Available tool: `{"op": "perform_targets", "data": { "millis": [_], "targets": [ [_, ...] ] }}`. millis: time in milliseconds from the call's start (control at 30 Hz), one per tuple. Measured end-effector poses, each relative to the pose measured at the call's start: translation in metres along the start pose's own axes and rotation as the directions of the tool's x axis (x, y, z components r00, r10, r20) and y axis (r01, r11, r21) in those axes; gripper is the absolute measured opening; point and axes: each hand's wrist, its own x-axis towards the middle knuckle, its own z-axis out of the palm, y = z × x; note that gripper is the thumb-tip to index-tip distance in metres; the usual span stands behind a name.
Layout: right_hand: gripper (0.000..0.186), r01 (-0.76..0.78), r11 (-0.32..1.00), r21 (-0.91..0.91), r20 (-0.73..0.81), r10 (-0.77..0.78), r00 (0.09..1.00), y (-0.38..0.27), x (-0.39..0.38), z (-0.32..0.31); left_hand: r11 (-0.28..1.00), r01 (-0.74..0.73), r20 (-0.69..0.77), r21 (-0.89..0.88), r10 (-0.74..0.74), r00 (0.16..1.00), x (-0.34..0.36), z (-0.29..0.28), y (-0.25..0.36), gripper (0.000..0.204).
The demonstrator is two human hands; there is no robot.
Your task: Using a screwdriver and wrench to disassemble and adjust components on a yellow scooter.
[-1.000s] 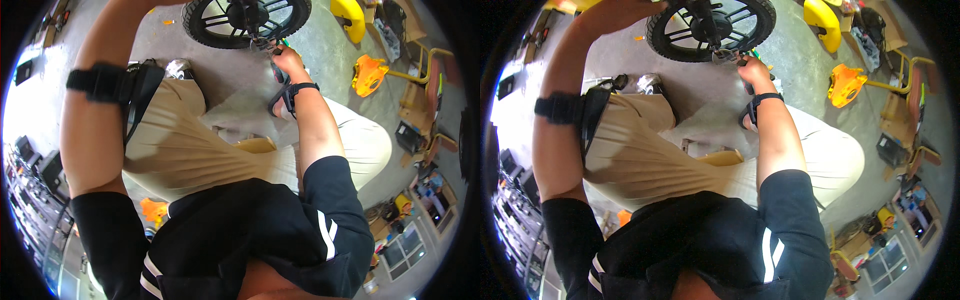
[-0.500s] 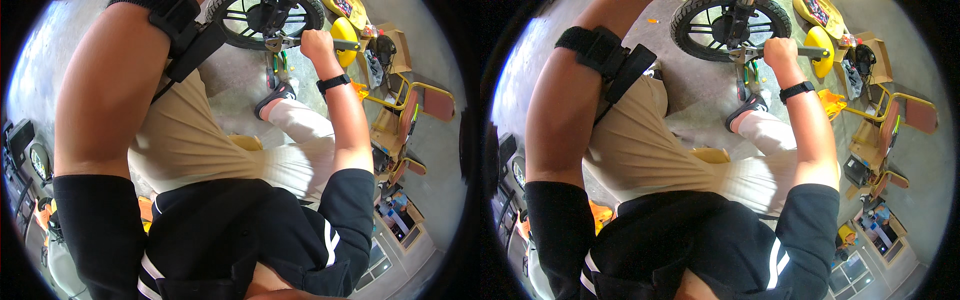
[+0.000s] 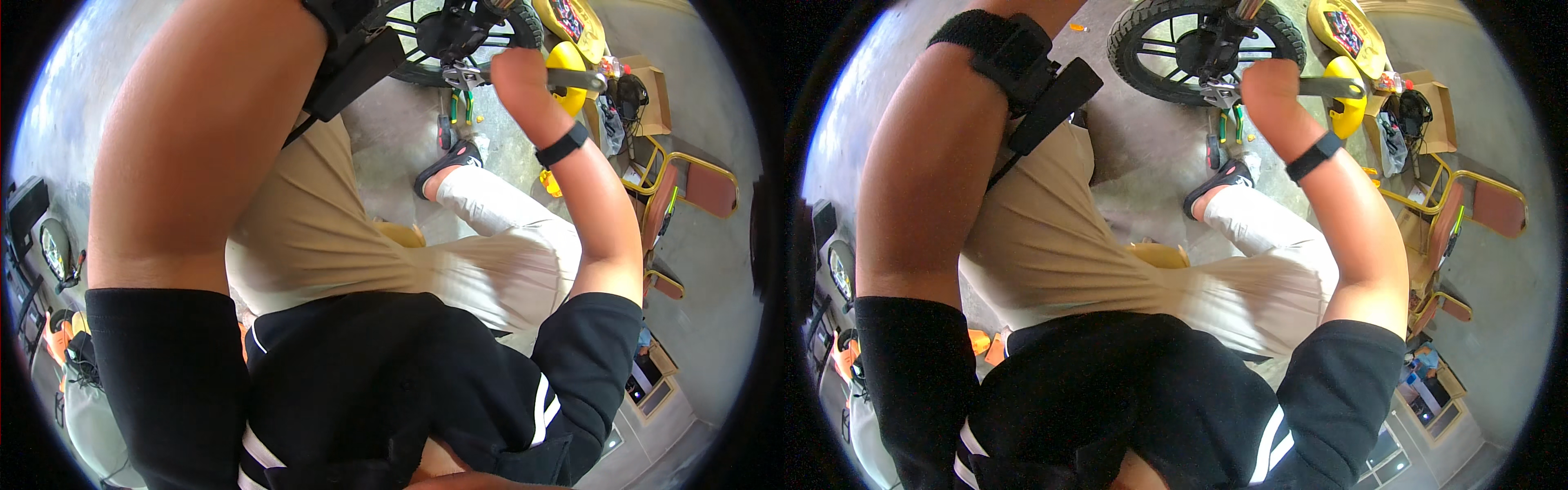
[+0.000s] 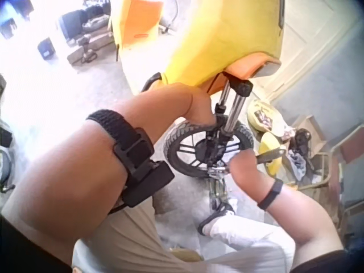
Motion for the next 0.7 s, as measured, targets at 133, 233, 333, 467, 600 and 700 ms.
{"op": "perform_targets", "data": {
  "millis": [133,233,333,467,600,700],
  "targets": [
    [0.017,0.014,0.997,0.081,-0.028,-0.012,1.0,0.033,-0.008,0.051,1.0,-0.009,0.008,-0.016,0.009,1.0,-0.002,-0.003,-0.003,0.065],
    [0.016,-0.033,0.993,0.112,-0.126,0.047,0.991,0.033,-0.01,0.091,0.999,-0.017,0.019,-0.03,0.017,1.0,-0.004,-0.005,-0.005,0.065],
    [0.02,-0.202,0.945,0.256,0.024,0.203,0.979,0.015,-0.01,0.116,0.999,0.021,0.036,-0.035,-0.019,0.999,0.001,-0.006,0.001,0.065],
    [0.031,-0.431,0.803,0.411,0.37,0.285,0.884,-0.012,-0.017,0.116,0.999,0.017,0.068,-0.028,-0.015,0.998,0.0,-0.008,0.002,0.064],
    [0.035,-0.452,0.797,0.4,0.438,0.267,0.858,-0.014,-0.027,0.09,1.0,-0.008,0.016,-0.023,0.008,1.0,-0.004,-0.006,0.003,0.063],
    [0.035,-0.438,0.806,0.398,0.472,0.23,0.851,-0.01,-0.032,0.067,0.999,-0.029,0.019,-0.045,0.03,0.999,-0.005,-0.004,0.008,0.063]
  ]
}}
